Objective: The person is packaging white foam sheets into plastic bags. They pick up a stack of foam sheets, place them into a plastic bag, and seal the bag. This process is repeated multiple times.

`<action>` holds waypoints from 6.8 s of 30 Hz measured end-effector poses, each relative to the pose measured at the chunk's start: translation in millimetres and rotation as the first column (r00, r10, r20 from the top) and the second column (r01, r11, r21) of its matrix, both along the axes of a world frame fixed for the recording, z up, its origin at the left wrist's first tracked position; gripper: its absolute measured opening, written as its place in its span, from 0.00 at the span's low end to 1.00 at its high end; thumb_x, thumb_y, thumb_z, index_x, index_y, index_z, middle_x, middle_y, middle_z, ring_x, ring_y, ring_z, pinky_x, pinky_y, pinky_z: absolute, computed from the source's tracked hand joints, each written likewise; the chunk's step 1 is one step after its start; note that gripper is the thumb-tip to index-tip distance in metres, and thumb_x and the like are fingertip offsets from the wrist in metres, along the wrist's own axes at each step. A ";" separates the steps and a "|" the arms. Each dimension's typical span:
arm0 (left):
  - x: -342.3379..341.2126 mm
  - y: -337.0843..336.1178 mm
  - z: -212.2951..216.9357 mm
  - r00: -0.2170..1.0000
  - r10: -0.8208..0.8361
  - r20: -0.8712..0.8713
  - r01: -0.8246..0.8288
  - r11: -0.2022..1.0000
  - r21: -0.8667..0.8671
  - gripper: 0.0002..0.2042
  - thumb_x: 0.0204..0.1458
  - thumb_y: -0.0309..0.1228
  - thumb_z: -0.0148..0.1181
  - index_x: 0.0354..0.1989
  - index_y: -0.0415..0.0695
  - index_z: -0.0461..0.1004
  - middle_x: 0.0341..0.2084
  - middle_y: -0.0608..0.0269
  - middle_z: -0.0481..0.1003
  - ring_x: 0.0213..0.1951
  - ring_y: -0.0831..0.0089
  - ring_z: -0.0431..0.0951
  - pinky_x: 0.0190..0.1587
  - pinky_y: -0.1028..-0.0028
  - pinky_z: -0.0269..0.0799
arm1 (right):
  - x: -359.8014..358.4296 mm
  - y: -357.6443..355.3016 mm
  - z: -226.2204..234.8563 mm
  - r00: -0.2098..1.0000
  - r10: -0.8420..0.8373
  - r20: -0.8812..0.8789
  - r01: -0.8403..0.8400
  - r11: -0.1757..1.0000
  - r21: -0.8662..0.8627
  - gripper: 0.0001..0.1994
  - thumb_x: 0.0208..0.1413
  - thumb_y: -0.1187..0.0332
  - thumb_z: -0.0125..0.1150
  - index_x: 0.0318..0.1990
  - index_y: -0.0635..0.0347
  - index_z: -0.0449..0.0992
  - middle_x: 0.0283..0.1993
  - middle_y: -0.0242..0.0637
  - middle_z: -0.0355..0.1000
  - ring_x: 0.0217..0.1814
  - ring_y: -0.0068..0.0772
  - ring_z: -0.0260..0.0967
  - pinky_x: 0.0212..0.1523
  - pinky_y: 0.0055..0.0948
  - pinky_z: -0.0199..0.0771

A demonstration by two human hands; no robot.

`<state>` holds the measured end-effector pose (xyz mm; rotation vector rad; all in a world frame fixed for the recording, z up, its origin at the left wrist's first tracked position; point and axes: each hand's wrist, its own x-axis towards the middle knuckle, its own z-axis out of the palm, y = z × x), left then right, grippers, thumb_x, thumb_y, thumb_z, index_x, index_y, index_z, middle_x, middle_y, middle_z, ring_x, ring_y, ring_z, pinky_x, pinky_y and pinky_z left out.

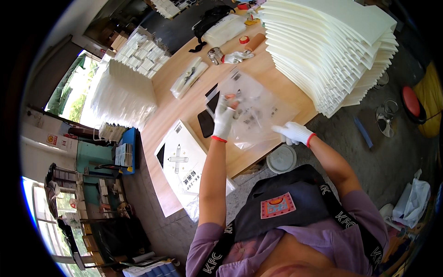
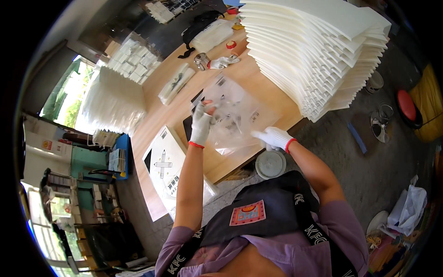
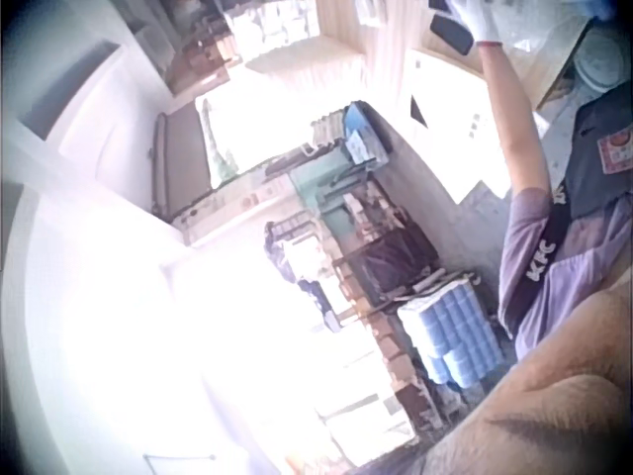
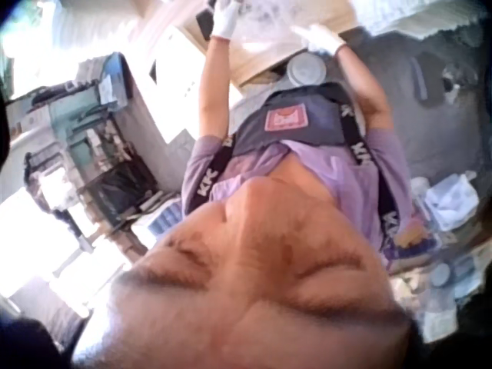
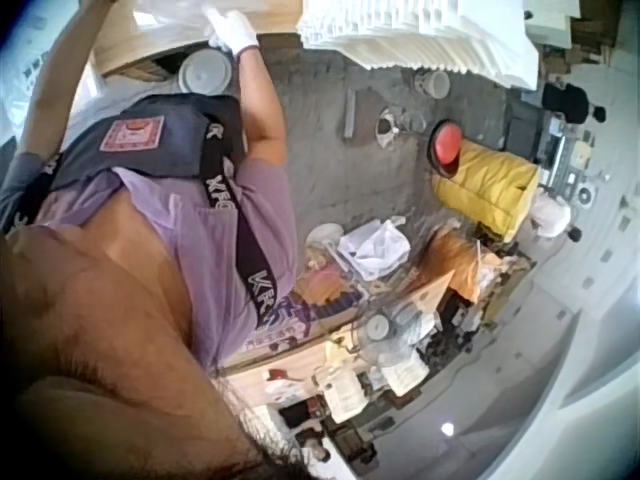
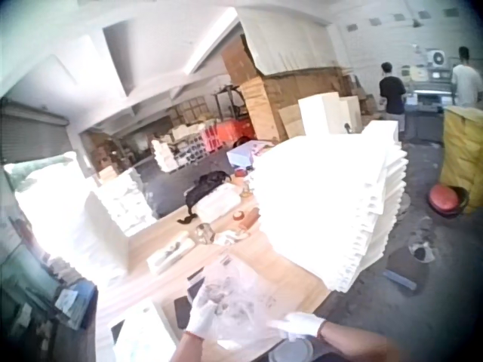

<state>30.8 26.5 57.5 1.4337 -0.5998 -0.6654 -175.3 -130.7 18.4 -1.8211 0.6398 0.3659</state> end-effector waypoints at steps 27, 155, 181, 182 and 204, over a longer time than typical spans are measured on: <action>-90.5 8.3 59.6 0.773 -0.247 0.585 -0.052 0.893 0.446 0.15 0.54 0.29 0.56 0.51 0.52 0.68 0.32 0.64 0.80 0.33 0.66 0.81 0.35 0.71 0.73 | 86.6 56.5 -29.9 0.740 0.506 0.443 -0.058 0.705 -0.707 0.20 0.55 0.59 0.49 0.55 0.49 0.68 0.54 0.42 0.69 0.56 0.45 0.65 0.57 0.43 0.63; -185.2 139.3 -190.9 0.627 0.611 -0.484 -0.542 0.788 0.291 0.16 0.58 0.40 0.54 0.42 0.38 0.71 0.26 0.72 0.71 0.28 0.80 0.69 0.33 0.78 0.66 | -88.3 -6.4 -110.4 0.936 -0.349 0.033 0.290 0.823 0.489 0.15 0.62 0.58 0.50 0.43 0.61 0.71 0.37 0.37 0.75 0.32 0.24 0.71 0.33 0.25 0.71; -93.9 339.5 -60.4 0.721 -0.035 0.692 -0.691 -0.101 0.716 0.27 0.51 0.40 0.52 0.62 0.51 0.62 0.65 0.54 0.54 0.64 0.54 0.55 0.62 0.56 0.52 | 29.0 204.7 -71.8 0.893 0.406 0.194 -0.440 0.696 0.568 0.12 0.56 0.61 0.58 0.36 0.62 0.76 0.28 0.37 0.76 0.23 0.22 0.71 0.24 0.23 0.72; -90.9 323.8 -58.8 0.648 -0.132 0.750 -0.759 -0.203 0.619 0.26 0.51 0.39 0.53 0.61 0.49 0.63 0.64 0.51 0.56 0.64 0.53 0.56 0.61 0.57 0.55 | 15.9 193.4 -83.6 0.880 0.444 0.167 -0.461 0.717 0.523 0.12 0.56 0.61 0.57 0.36 0.62 0.76 0.28 0.36 0.76 0.23 0.22 0.71 0.24 0.23 0.72; -86.9 -11.9 -120.2 0.624 -0.320 0.713 -0.309 0.737 0.601 0.14 0.41 0.41 0.65 0.31 0.44 0.77 0.25 0.55 0.77 0.31 0.61 0.77 0.35 0.65 0.70 | -83.6 83.9 -93.0 0.967 -0.220 0.131 0.123 0.848 0.515 0.12 0.59 0.60 0.54 0.37 0.62 0.73 0.29 0.35 0.74 0.26 0.23 0.70 0.28 0.21 0.70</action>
